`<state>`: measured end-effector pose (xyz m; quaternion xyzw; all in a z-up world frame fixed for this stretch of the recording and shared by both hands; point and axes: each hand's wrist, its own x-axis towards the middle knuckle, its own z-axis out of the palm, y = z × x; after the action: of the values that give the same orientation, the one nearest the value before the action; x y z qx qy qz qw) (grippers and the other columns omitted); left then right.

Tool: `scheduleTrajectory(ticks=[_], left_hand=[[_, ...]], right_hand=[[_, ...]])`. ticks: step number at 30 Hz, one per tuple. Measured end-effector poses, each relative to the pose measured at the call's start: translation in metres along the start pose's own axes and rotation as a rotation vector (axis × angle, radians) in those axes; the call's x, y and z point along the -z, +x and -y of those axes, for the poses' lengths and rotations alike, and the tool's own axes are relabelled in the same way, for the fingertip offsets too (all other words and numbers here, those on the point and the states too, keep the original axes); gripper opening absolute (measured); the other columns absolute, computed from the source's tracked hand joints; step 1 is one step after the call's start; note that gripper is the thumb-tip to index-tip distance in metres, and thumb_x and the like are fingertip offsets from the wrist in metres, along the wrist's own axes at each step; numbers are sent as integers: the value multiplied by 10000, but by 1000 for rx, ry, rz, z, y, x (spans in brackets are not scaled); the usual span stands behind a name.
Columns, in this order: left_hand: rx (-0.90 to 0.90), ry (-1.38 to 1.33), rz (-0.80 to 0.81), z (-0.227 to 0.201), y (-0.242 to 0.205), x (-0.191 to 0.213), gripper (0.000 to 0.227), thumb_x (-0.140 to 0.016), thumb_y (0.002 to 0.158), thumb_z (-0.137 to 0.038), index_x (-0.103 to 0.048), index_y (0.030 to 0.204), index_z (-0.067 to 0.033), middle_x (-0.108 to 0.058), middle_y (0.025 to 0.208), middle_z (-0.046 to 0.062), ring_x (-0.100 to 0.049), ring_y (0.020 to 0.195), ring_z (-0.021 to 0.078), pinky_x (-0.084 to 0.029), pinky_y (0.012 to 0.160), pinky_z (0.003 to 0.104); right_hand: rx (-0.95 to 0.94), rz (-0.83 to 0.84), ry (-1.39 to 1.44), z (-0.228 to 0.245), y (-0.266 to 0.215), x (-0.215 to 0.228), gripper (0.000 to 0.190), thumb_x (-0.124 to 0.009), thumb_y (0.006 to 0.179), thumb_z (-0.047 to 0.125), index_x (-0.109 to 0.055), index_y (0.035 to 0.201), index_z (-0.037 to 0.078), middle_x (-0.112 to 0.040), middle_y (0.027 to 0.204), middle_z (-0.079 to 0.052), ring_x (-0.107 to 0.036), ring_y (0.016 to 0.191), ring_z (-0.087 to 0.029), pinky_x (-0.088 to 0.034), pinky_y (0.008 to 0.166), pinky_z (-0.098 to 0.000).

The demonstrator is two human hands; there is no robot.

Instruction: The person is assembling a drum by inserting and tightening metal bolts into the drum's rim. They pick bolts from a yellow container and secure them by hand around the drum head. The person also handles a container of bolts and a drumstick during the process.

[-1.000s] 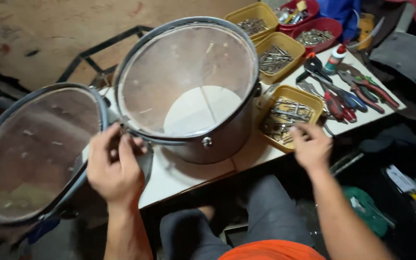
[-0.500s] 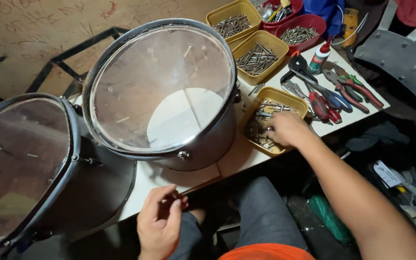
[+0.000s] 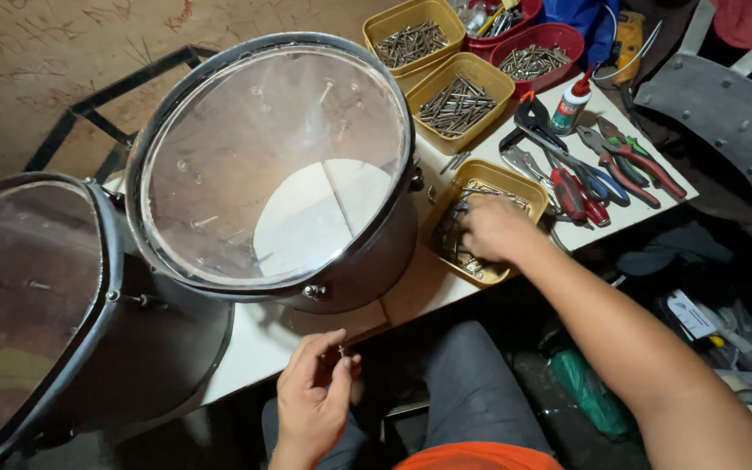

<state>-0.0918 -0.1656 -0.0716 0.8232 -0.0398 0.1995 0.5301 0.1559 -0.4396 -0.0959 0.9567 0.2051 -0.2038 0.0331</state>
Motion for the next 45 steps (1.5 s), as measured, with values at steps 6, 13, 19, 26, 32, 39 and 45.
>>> scheduleTrajectory(ticks=[6,13,19,26,32,39,45], left_hand=[[32,-4,20,1,-2,-5,256,-617,912,-44,-694,1156,-44,-681,1023,106,-765,776,151,-656,750,244],[86,48,44,19,-6,-5,267,-633,894,-69,-714,1148,-70,-719,1005,78,-772,803,145,-596,821,261],[70,-10,64,14,1,-14,263,-619,901,-42,-707,1147,-72,-703,993,81,-777,771,138,-620,762,242],[54,43,56,25,-2,-12,240,-641,895,-79,-711,1124,-69,-725,977,68,-735,827,157,-584,807,264],[85,51,65,28,-1,-15,221,-654,890,-89,-718,1102,-76,-737,979,61,-747,819,148,-583,806,261],[191,45,103,41,-3,-28,229,-665,877,-113,-750,1088,-87,-761,1008,53,-795,763,120,-633,769,245],[200,88,123,42,-4,-32,263,-661,863,-128,-760,1106,-121,-786,996,27,-770,825,126,-586,824,262]], right_hand=[[-24,-61,-70,-43,44,-40,515,-646,860,278,-648,1375,305,-664,1174,-51,-662,1100,-301,-546,899,-439],[-342,58,261,-18,-15,41,542,-571,962,-10,-601,1434,255,-525,1496,-48,-545,1350,-290,-470,1172,-465],[-254,110,213,-13,6,29,511,-719,961,281,-565,1448,299,-352,1654,-30,-465,1443,-338,-497,1171,-473],[-299,-190,404,-31,-6,62,330,-608,1021,207,-673,1344,183,-631,1408,-84,-560,1321,-278,-428,1199,-445],[-357,-204,321,-62,-14,69,399,-600,1005,289,-629,1399,232,-535,1487,-101,-473,1383,-342,-350,1221,-503],[-399,-90,351,-80,-18,37,601,-631,971,416,-469,1530,266,-379,1625,-147,-354,1499,-364,-304,1245,-535],[-302,-210,312,-80,-32,29,393,-583,1000,390,-674,1343,223,-594,1345,-25,-511,1324,-239,-455,1119,-479]])
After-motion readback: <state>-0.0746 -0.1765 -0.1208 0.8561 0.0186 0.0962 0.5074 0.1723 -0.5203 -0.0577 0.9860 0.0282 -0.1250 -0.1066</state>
